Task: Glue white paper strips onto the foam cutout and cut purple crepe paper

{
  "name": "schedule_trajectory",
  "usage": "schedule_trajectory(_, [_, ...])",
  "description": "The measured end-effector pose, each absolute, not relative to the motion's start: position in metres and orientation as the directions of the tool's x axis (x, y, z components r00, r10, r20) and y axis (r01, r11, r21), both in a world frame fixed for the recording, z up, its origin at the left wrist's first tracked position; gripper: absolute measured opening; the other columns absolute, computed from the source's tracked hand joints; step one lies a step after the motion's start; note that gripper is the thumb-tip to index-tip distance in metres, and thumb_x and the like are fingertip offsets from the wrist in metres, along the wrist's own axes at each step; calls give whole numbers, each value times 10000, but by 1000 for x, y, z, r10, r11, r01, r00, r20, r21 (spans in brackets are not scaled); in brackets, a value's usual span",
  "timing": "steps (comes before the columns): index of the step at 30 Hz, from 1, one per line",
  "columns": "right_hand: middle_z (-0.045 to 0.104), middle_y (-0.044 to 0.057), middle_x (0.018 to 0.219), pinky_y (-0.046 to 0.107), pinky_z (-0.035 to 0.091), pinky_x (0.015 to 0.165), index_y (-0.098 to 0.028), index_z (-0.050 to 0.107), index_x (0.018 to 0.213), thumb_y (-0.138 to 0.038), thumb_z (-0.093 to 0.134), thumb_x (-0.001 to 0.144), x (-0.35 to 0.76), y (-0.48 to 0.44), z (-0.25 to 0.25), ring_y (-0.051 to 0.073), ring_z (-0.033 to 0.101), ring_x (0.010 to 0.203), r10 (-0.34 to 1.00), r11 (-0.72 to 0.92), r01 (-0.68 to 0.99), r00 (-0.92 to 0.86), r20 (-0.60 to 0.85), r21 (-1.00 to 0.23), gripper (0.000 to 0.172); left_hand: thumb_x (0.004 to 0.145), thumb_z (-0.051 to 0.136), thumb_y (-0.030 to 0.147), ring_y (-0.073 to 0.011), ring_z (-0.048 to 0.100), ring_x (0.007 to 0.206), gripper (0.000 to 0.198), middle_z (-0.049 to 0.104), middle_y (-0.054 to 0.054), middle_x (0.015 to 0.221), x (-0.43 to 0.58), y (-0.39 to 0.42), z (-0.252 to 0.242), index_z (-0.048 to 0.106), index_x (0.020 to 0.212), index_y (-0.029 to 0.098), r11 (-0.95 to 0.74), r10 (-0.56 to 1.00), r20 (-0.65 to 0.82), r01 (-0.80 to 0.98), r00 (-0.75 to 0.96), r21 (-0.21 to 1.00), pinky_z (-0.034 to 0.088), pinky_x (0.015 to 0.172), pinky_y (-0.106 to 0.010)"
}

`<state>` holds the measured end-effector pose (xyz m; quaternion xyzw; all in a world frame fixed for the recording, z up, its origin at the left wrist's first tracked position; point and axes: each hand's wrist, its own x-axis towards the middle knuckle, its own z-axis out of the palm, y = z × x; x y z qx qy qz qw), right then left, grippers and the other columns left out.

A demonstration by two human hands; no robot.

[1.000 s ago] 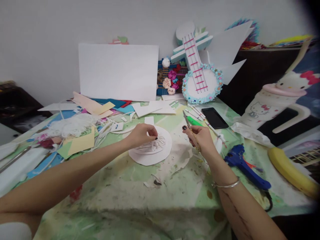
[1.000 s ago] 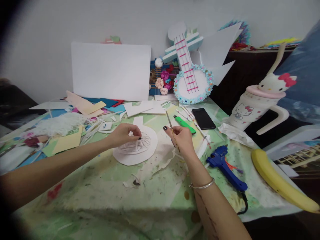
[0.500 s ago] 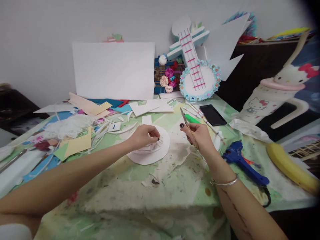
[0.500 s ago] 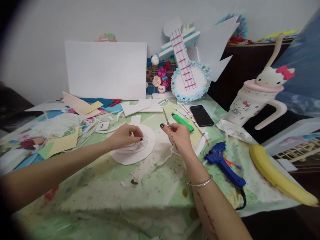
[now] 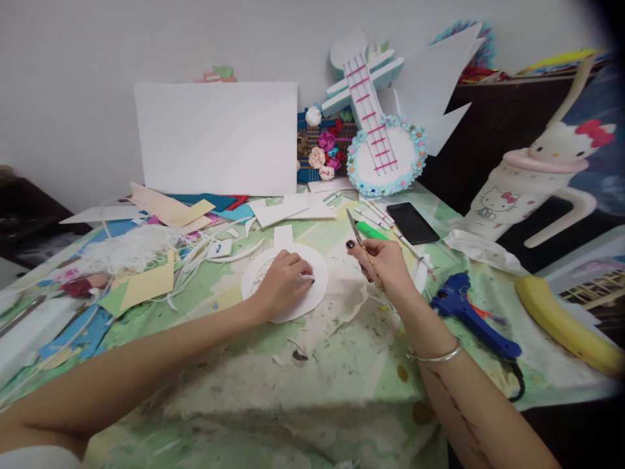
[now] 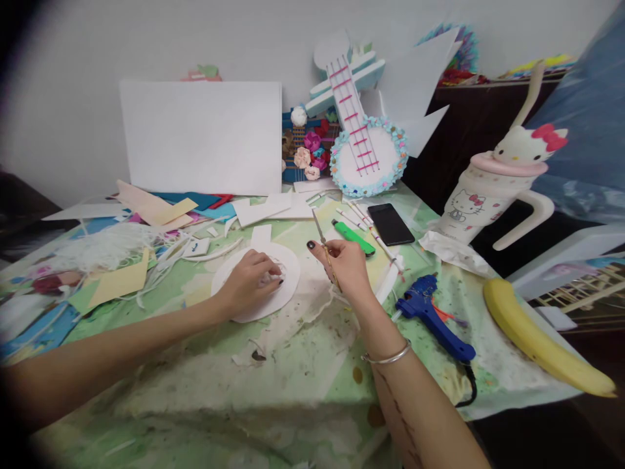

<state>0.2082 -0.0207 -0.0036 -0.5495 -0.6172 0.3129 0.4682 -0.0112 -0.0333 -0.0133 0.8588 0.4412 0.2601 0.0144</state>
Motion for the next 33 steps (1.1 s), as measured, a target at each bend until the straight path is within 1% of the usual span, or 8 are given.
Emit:
schedule_trajectory(4, [399, -24, 424, 252, 180, 403, -159, 545, 582, -641, 560, 741, 208, -22, -1, 74, 298, 398, 974, 191, 379, 42, 223, -905, 507, 811, 581, 181, -189, 499, 845, 45, 597, -40, 840, -26, -43, -8, 605, 849, 174, -642, 730, 511, 712, 455, 284, 415, 775, -334])
schedule_trajectory(8, [382, -33, 417, 251, 176, 403, -158, 552, 585, -638, 565, 736, 207, -22, 0, 73, 291, 396, 974, 186, 385, 46, 220, -904, 504, 809, 597, 209, -191, 490, 840, 44, 582, -46, 825, -43, -59, -7, 579, 825, 172, -669, 714, 491, 692, 499, 269, 414, 757, -325])
schedule_trajectory(13, [384, -32, 425, 251, 179, 403, -157, 559, 591, -662, 564, 722, 206, -20, -4, 75, 293, 401, 976, 184, 387, 40, 215, -904, 522, 822, 590, 231, -198, 486, 844, 79, 604, -55, 849, -45, -73, -14, 589, 879, 177, -710, 685, 421, 675, 594, 203, 419, 795, -351])
schedule_trajectory(16, [393, -27, 435, 252, 184, 405, -155, 562, 596, -663, 558, 727, 207, -20, -5, 77, 300, 409, 975, 190, 395, 30, 219, -899, 525, 840, 545, 183, -198, 480, 816, 56, 610, -61, 807, -39, -72, -17, 596, 855, 163, -719, 668, 428, 676, 608, 161, 429, 790, -358])
schedule_trajectory(19, [382, -29, 432, 250, 186, 408, -157, 545, 571, -651, 557, 736, 207, -20, -4, 76, 299, 415, 977, 188, 411, 12, 212, -892, 521, 861, 483, 135, -194, 482, 802, 127, 615, -69, 784, -34, -68, -17, 607, 839, 150, -723, 658, 441, 676, 610, 144, 443, 763, -348])
schedule_trajectory(22, [372, -33, 433, 248, 181, 409, -159, 539, 568, -645, 561, 737, 207, -21, -3, 74, 295, 417, 978, 185, 409, 10, 207, -894, 515, 877, 461, 144, -190, 493, 797, 162, 620, -76, 790, -35, -65, -18, 618, 840, 146, -719, 655, 460, 682, 600, 136, 455, 747, -342])
schedule_trajectory(28, [369, -35, 439, 248, 180, 409, -160, 544, 577, -645, 564, 733, 206, -22, -3, 74, 297, 418, 980, 179, 398, 8, 198, -900, 510, 881, 479, 155, -196, 505, 842, 158, 629, -78, 849, -45, -63, -22, 635, 902, 169, -725, 627, 450, 688, 635, 40, 451, 792, -361])
schedule_trajectory(33, [368, -36, 437, 244, 185, 412, -156, 548, 580, -635, 565, 737, 206, -23, -2, 74, 299, 419, 978, 190, 413, 4, 210, -891, 504, 849, 508, 134, -227, 496, 902, 165, 629, -101, 922, -46, -67, -20, 657, 902, 178, -740, 597, 418, 671, 684, -42, 437, 806, -397])
